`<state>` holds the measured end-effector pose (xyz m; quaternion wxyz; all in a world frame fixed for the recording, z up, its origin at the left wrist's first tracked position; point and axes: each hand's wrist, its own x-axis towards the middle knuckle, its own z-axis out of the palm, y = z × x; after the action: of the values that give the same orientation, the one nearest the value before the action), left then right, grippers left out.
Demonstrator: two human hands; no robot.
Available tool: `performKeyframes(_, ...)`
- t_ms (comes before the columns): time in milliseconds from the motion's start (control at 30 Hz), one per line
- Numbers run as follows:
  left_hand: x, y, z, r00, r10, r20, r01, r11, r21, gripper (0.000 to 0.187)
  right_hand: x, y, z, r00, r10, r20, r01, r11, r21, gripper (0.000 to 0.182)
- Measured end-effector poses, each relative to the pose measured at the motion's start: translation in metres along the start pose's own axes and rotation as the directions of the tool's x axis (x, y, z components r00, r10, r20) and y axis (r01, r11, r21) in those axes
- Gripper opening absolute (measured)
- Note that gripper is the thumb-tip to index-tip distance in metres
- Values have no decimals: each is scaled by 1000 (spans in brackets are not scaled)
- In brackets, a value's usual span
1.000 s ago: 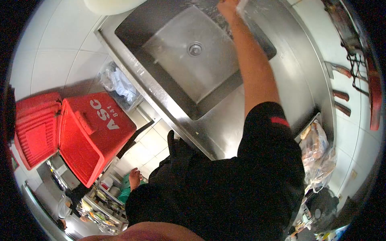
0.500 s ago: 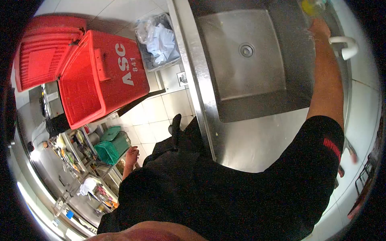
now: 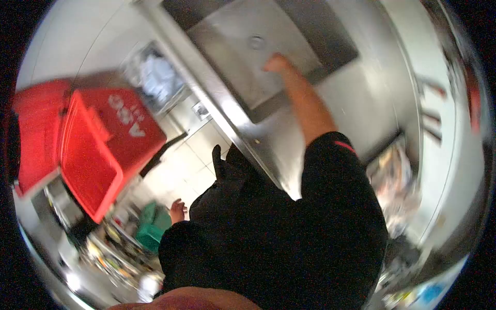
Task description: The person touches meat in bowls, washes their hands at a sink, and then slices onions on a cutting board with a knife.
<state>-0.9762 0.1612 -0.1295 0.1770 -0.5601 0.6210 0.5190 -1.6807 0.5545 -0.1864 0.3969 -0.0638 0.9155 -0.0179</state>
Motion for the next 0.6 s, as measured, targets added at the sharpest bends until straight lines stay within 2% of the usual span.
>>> performKeyframes(33, 18, -13, -14, 996, 3, 84, 7, 992, -126, 38, 9, 0, 48, 995, -52, -89, 62, 992, 110, 80)
performKeyframes(67, 25, -2, -19, 997, 3, 79, 4, 995, -96, 38, 23, -3, 87, 972, -60, -228, 125, 952, 278, 79)
performKeyframes(100, 32, 8, -25, 997, 2, 74, 3, 998, -66, 38, -34, -27, 74, 966, 7, -258, 116, 880, 460, 70)
performKeyframes(133, 45, 12, -40, 988, -6, 157, 32, 986, -165, 38, -57, -43, 71, 971, -49, -236, 162, 858, 487, 64)
performKeyframes(167, 71, 9, -53, 972, -39, 232, 58, 995, -75, 40, -97, -54, 70, 963, -54, -262, 183, 848, 497, 59)
performKeyframes(200, 98, 13, -60, 956, -18, 294, 37, 998, -59, 41, -137, -65, 67, 956, -60, -288, 205, 838, 506, 54)
performKeyframes(233, 113, 18, -67, 952, -7, 307, 36, 995, -89, 41, -163, -67, 67, 915, -39, -401, 273, 792, 546, 50)
performKeyframes(267, 130, 21, -67, 972, -55, 228, 68, 996, -50, 40, -112, -62, 101, 811, -76, -579, 380, 822, 424, 50)
performKeyframes(300, 145, 25, -70, 968, -37, 247, 48, 998, -37, 38, -143, -49, 90, 813, -24, -581, 375, 786, 492, 51)
performKeyframes(367, 175, 19, -73, 955, 98, 279, -83, 994, -65, 35, -254, -28, 50, 818, 76, -569, 366, 695, 619, 51)
performKeyframes(400, 125, 32, -54, 950, 228, 212, -204, 970, -130, 33, -311, -1, 49, 749, 121, -651, 395, 709, 585, 53)
performKeyframes(433, 132, 29, -46, 957, 217, 193, -217, 976, -24, 32, -347, 19, 51, 716, 171, -677, 390, 705, 592, 53)
performKeyframes(467, 130, 26, -37, 959, 208, 190, -213, 977, 6, 32, -385, 40, 59, 683, 221, -697, 386, 701, 600, 53)
performKeyframes(500, 129, 21, -28, 962, 201, 185, -211, 977, 35, 32, -428, 61, 71, 677, 266, -686, 372, 681, 631, 54)
performKeyframes(533, 139, 5, -26, 946, 208, 251, -207, 978, -31, 32, -470, 80, 85, 675, 299, -674, 366, 658, 658, 55)
performKeyframes(567, 123, -4, -14, 953, 198, 229, -202, 979, -7, 31, -506, 100, 103, 671, 339, -660, 379, 609, 697, 54)
performKeyframes(600, 102, -14, -10, 941, 217, 258, -238, 970, 50, 30, -535, 119, 126, 624, 382, -682, 421, 571, 705, 58)
